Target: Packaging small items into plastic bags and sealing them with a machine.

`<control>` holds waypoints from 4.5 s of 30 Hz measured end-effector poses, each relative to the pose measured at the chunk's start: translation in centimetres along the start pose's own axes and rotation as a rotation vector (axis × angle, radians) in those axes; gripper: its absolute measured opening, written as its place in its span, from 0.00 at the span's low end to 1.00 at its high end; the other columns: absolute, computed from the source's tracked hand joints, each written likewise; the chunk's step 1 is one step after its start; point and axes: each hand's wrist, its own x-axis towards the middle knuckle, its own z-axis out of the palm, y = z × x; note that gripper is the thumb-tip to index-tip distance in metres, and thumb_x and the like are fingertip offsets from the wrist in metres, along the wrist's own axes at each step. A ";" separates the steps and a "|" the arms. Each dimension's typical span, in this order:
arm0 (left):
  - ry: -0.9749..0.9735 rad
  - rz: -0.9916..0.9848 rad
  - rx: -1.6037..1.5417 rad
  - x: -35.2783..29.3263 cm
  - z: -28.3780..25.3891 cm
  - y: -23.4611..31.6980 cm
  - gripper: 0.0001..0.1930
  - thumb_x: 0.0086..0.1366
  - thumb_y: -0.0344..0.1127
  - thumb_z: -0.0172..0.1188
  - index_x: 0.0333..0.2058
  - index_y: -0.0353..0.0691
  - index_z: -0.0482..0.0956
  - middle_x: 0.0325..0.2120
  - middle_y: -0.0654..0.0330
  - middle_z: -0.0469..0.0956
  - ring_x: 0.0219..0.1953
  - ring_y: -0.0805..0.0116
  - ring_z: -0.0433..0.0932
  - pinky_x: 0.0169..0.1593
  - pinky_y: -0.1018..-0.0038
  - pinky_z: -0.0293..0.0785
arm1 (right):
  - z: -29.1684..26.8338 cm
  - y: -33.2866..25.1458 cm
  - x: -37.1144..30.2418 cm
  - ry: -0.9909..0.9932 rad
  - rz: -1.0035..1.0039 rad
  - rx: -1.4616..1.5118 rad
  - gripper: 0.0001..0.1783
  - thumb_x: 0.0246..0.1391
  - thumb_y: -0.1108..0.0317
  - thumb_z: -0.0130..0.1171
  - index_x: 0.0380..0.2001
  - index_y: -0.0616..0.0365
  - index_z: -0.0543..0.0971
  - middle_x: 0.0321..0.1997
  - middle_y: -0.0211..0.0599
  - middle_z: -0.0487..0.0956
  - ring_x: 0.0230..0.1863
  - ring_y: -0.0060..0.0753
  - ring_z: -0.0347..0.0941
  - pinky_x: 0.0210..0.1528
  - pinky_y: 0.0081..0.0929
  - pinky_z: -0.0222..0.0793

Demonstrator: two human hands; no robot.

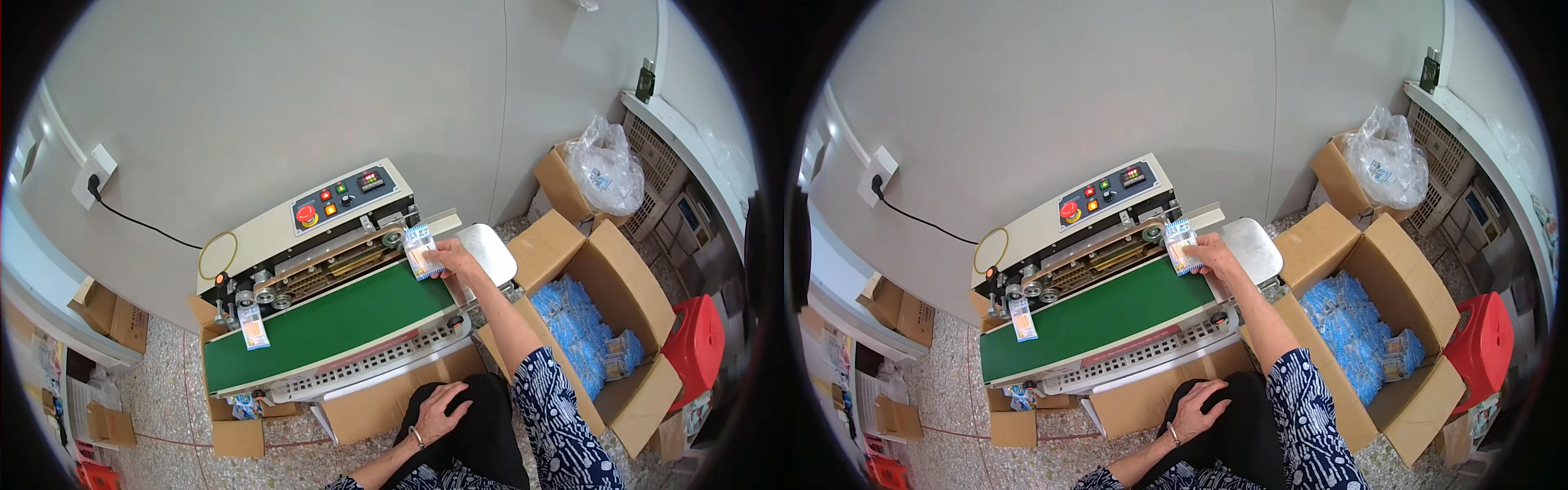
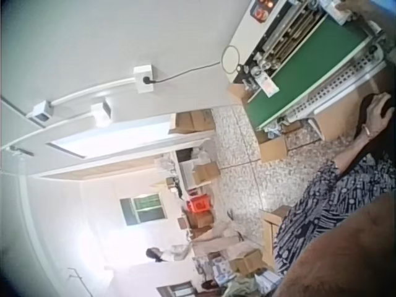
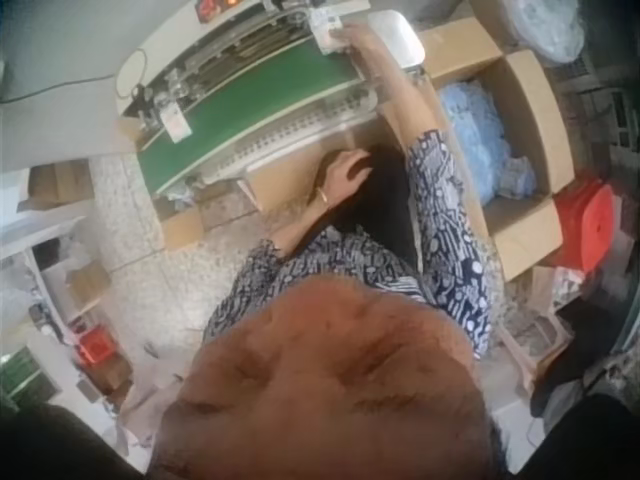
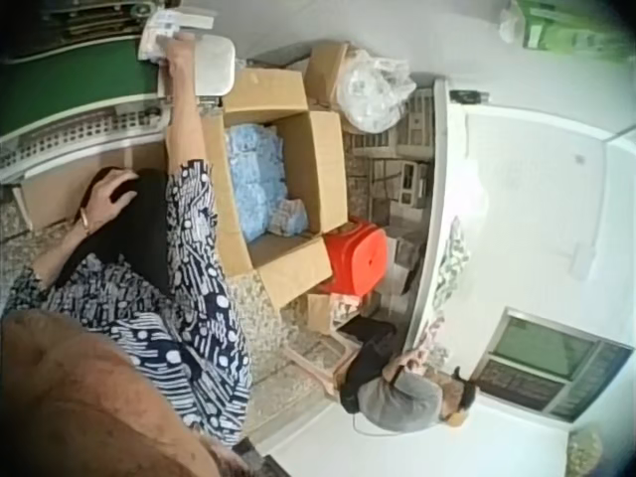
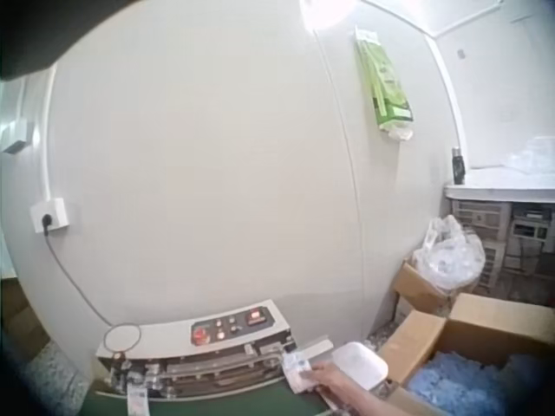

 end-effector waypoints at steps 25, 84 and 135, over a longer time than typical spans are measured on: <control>0.006 0.063 0.052 0.2 0.4 -0.2 0.18 0.52 0.33 0.64 0.42 0.37 0.74 0.41 0.55 0.76 0.43 0.57 0.75 0.46 0.70 0.72 | -0.5 0.9 1.9 -0.015 0.044 0.112 0.10 0.42 0.69 0.65 0.31 0.57 0.80 0.27 0.31 0.80 0.25 0.22 0.75 0.24 0.22 0.66; -0.037 -0.074 -0.092 0.1 3.5 -1.0 0.18 0.52 0.25 0.61 0.44 0.33 0.71 0.40 0.54 0.72 0.41 0.62 0.72 0.45 0.73 0.69 | -32.1 23.5 -27.4 0.244 0.887 -1.750 0.15 0.52 0.61 0.47 0.38 0.50 0.81 0.44 0.36 0.74 0.47 0.41 0.64 0.41 0.40 0.62; -0.687 -0.083 -0.277 -0.5 -5.2 8.5 0.58 0.42 0.42 0.74 0.63 0.36 0.40 0.54 0.45 0.63 0.57 0.55 0.64 0.58 0.65 0.60 | 0.2 1.9 -24.4 -1.123 -0.264 -1.078 0.31 0.24 0.60 0.71 0.37 0.62 0.78 0.36 0.49 0.79 0.42 0.46 0.74 0.44 0.36 0.68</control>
